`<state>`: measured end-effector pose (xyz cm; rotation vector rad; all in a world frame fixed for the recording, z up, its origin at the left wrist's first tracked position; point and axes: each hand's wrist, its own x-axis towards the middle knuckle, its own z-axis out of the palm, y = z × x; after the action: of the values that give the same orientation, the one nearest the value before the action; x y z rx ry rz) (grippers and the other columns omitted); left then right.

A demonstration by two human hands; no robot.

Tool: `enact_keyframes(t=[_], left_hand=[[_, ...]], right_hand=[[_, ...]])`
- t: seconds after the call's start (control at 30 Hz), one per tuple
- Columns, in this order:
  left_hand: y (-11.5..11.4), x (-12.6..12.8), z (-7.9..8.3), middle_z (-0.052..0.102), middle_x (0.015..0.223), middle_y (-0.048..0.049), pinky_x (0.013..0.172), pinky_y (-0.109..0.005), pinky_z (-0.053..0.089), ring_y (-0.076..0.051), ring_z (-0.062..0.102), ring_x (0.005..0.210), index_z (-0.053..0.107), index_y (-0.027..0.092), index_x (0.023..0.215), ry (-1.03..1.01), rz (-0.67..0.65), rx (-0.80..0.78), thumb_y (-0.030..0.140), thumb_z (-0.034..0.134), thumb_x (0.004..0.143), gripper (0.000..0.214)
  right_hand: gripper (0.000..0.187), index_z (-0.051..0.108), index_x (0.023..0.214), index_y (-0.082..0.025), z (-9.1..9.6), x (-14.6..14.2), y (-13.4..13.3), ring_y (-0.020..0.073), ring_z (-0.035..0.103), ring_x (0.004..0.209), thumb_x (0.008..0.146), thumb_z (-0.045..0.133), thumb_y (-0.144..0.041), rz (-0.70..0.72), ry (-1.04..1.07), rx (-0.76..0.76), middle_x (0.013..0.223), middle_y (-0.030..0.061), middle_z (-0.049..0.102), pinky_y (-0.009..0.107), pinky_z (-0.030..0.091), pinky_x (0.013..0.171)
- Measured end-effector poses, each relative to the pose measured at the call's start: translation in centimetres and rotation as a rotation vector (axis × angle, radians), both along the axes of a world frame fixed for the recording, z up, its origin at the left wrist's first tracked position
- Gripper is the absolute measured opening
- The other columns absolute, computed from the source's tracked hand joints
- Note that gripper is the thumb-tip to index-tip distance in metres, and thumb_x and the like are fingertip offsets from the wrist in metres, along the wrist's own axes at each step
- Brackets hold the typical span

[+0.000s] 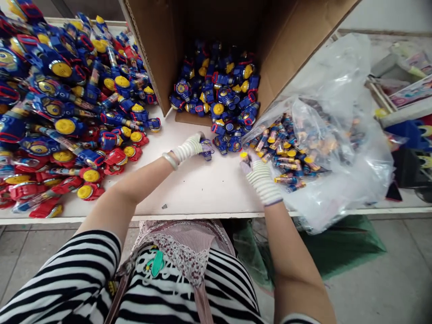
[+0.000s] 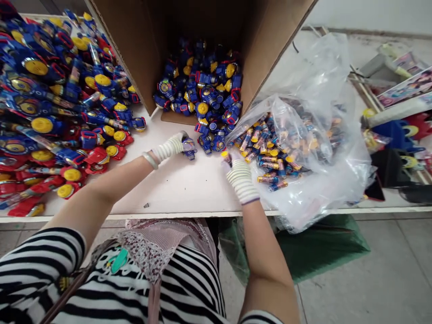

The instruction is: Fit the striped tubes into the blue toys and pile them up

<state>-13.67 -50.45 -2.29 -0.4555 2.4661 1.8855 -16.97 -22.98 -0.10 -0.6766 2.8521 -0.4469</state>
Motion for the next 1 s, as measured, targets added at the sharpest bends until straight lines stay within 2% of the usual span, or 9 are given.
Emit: enact_keyframes(t=[0.13, 0.27, 0.4, 0.57, 0.63, 0.77, 0.83, 0.93, 1.0], left_hand=[[1.1, 6.8, 0.7, 0.066, 0.088, -0.0066, 0.058, -0.025, 0.050, -0.015, 0.063, 0.069, 0.054, 0.016, 0.102, 0.107, 0.013, 0.346, 0.050, 0.076, 0.081, 0.046], [2.6, 10.3, 1.8, 0.064, 0.090, -0.0050, 0.054, -0.021, 0.048, -0.011, 0.059, 0.064, 0.054, 0.017, 0.105, 0.191, 0.072, 0.319, 0.054, 0.068, 0.088, 0.043], [3.2, 11.2, 2.5, 0.063, 0.093, -0.0050, 0.053, -0.021, 0.048, -0.012, 0.060, 0.067, 0.052, 0.017, 0.106, 0.204, 0.124, 0.264, 0.052, 0.066, 0.089, 0.041], [2.4, 12.6, 3.4, 0.065, 0.105, -0.0083, 0.077, -0.030, 0.055, -0.018, 0.065, 0.088, 0.056, 0.017, 0.109, 0.357, 0.010, 0.119, 0.050, 0.071, 0.087, 0.043], [2.0, 12.9, 3.6, 0.065, 0.108, -0.0087, 0.086, -0.033, 0.054, -0.019, 0.065, 0.094, 0.057, 0.017, 0.110, 0.391, -0.005, 0.040, 0.049, 0.072, 0.086, 0.043], [2.1, 12.7, 3.1, 0.065, 0.103, -0.0070, 0.083, -0.032, 0.055, -0.017, 0.064, 0.089, 0.057, 0.018, 0.109, 0.335, 0.050, 0.001, 0.049, 0.067, 0.090, 0.039], [2.2, 12.6, 3.0, 0.065, 0.102, -0.0067, 0.079, -0.031, 0.055, -0.017, 0.064, 0.086, 0.056, 0.018, 0.108, 0.318, 0.056, 0.041, 0.052, 0.067, 0.089, 0.040], [1.2, 12.8, 3.9, 0.067, 0.102, -0.0076, 0.077, -0.032, 0.057, -0.018, 0.065, 0.085, 0.058, 0.018, 0.108, 0.314, 0.017, 0.093, 0.057, 0.071, 0.085, 0.047], [-0.9, 12.8, 5.4, 0.068, 0.100, -0.0071, 0.078, -0.034, 0.057, -0.020, 0.064, 0.086, 0.062, 0.018, 0.106, 0.314, -0.020, 0.025, 0.060, 0.073, 0.083, 0.049]], right_hand=[[0.046, 0.061, 0.132, -0.012, -0.3, 6.2, -2.2, 0.0275, 0.067, 0.107, 0.098, 0.048, -0.041, 0.254, -0.114, -0.190, 0.124, 0.0172, 0.070, 0.036, 0.052, 0.093], [0.045, 0.061, 0.134, -0.017, 0.8, 9.0, -4.7, 0.0279, 0.068, 0.103, 0.101, 0.043, -0.042, 0.276, -0.044, -0.085, 0.126, 0.0165, 0.070, 0.034, 0.051, 0.085], [0.044, 0.065, 0.125, -0.016, 2.0, 9.7, -5.0, 0.0274, 0.069, 0.093, 0.100, 0.044, -0.045, 0.270, -0.057, -0.053, 0.114, 0.0172, 0.073, 0.033, 0.048, 0.077], [0.059, 0.067, 0.102, -0.016, 1.4, 10.5, -4.7, 0.0172, 0.055, 0.057, 0.100, 0.026, -0.059, 0.248, -0.617, -0.478, 0.072, 0.0058, 0.065, 0.028, 0.041, 0.056], [0.063, 0.066, 0.104, -0.016, 1.1, 10.4, -5.0, 0.0159, 0.050, 0.052, 0.100, 0.021, -0.061, 0.244, -0.739, -0.536, 0.068, 0.0038, 0.061, 0.027, 0.038, 0.053], [0.054, 0.065, 0.104, -0.019, 1.4, 10.2, -5.7, 0.0216, 0.060, 0.075, 0.092, 0.044, -0.067, 0.209, -0.368, -0.369, 0.089, 0.0107, 0.068, 0.031, 0.044, 0.068], [0.051, 0.065, 0.097, -0.019, 1.5, 10.8, -6.1, 0.0220, 0.060, 0.077, 0.091, 0.048, -0.068, 0.216, -0.347, -0.370, 0.086, 0.0099, 0.067, 0.031, 0.044, 0.069], [0.053, 0.061, 0.092, -0.020, 1.3, 12.3, -7.3, 0.0154, 0.050, 0.057, 0.096, 0.037, -0.067, 0.221, -0.692, -0.618, 0.065, 0.0008, 0.056, 0.027, 0.042, 0.057], [0.053, 0.062, 0.097, -0.021, 1.1, 12.3, -8.3, 0.0136, 0.047, 0.052, 0.097, 0.034, -0.066, 0.240, -0.885, -0.745, 0.061, -0.0017, 0.053, 0.025, 0.041, 0.052]])
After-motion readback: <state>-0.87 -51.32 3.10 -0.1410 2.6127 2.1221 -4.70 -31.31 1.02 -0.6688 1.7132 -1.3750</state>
